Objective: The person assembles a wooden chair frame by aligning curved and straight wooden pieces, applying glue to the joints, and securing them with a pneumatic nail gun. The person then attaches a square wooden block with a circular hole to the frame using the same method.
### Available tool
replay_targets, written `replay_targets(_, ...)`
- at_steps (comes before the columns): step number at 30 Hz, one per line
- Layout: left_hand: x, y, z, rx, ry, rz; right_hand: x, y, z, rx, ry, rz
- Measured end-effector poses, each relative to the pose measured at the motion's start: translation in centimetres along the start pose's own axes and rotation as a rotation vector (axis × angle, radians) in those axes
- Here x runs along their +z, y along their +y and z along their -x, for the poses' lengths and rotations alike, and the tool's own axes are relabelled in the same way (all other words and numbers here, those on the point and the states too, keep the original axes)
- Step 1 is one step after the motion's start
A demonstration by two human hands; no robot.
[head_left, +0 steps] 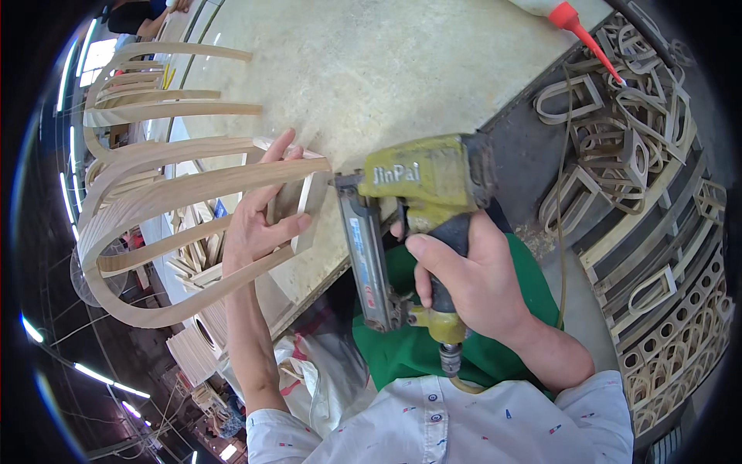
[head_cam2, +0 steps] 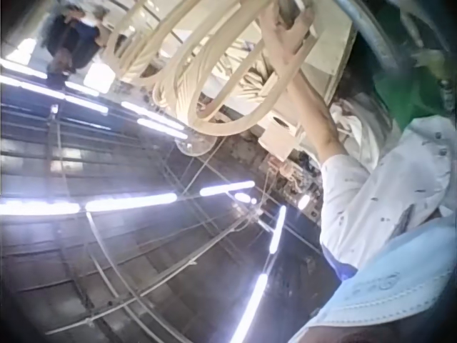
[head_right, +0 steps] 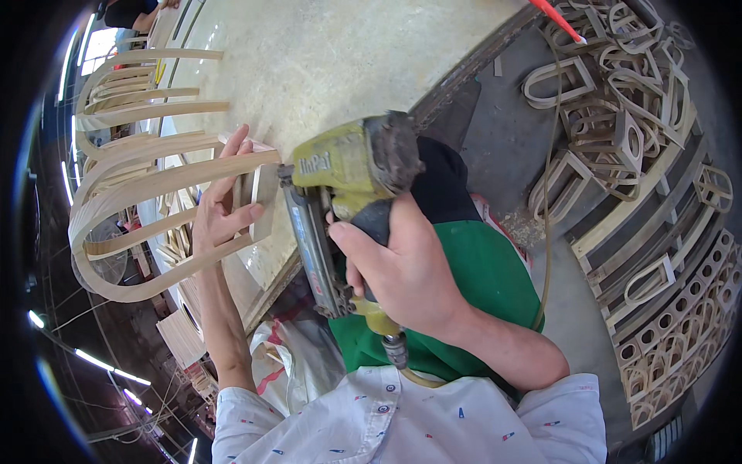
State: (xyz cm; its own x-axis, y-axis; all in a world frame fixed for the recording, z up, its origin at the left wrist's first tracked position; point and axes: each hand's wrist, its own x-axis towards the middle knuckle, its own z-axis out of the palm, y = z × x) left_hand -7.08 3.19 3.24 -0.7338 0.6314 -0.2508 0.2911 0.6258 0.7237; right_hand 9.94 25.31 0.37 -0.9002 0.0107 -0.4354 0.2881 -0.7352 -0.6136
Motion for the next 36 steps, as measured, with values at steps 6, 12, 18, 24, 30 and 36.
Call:
replay_targets(6, 0.1, 0.9, 0.1, -0.019, 0.012, 0.011, 0.0, 0.3, 0.2, -0.017, 0.001, 0.031)
replay_targets(12, 0.0, 1.0, 0.1, 0.005, -0.007, -0.01, 0.3, 0.4, -0.3, -0.082, -0.019, 0.01)
replay_targets(18, -0.7, 0.2, 0.6, 0.102, -0.034, -0.095, -0.1, 0.1, 0.0, -0.154, -0.074, 0.076)
replay_targets(24, -0.6, -2.6, -0.8, 0.232, -0.033, -0.151, 1.9, -6.2, 3.6, -0.482, -0.033, 0.358)
replay_targets(30, -0.5, -0.3, 0.0, 0.271, -0.021, -0.081, 3.5, -10.0, 4.4, -0.454, -0.009, 1.076)
replay_targets(36, -0.3, -1.9, -0.8, 0.348, -0.036, -0.058, 1.9, -7.5, 2.3, -1.166, -0.506, 1.939)
